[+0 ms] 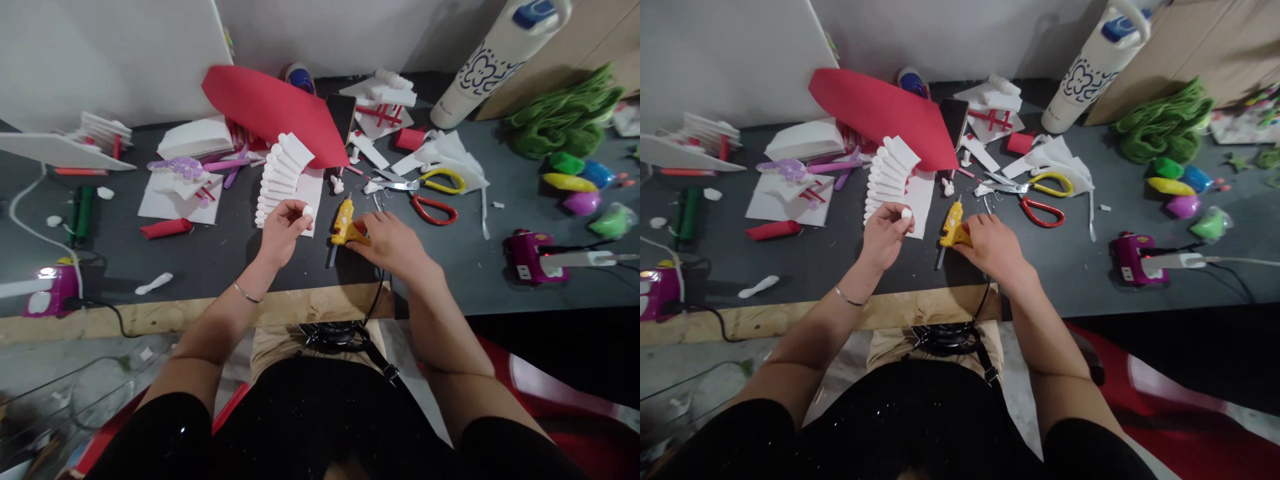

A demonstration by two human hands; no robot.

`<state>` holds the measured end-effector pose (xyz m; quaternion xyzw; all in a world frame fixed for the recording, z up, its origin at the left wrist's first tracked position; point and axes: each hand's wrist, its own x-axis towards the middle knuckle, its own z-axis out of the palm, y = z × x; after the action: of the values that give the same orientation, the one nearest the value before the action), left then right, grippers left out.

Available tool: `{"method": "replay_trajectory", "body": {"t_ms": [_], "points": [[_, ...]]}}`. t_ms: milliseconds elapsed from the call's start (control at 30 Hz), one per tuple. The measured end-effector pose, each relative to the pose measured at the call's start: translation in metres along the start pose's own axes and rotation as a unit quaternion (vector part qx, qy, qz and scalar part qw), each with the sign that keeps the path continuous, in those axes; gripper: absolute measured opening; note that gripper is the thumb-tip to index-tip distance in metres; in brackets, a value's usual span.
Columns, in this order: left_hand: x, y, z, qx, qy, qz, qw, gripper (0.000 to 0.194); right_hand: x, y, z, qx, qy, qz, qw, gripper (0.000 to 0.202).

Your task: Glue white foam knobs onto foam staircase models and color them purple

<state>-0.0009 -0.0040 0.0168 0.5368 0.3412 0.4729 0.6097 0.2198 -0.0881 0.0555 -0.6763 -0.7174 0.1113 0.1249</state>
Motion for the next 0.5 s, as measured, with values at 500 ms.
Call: {"method": "replay_trajectory", "body": {"t_ms": [500], "points": [[-0.005, 0.020, 0.001, -0.011, -0.095, -0.158, 0.983, 0.045, -0.014, -0.022, -0.013, 0.468, 0.070, 0.051, 0.879, 0.019]]}}
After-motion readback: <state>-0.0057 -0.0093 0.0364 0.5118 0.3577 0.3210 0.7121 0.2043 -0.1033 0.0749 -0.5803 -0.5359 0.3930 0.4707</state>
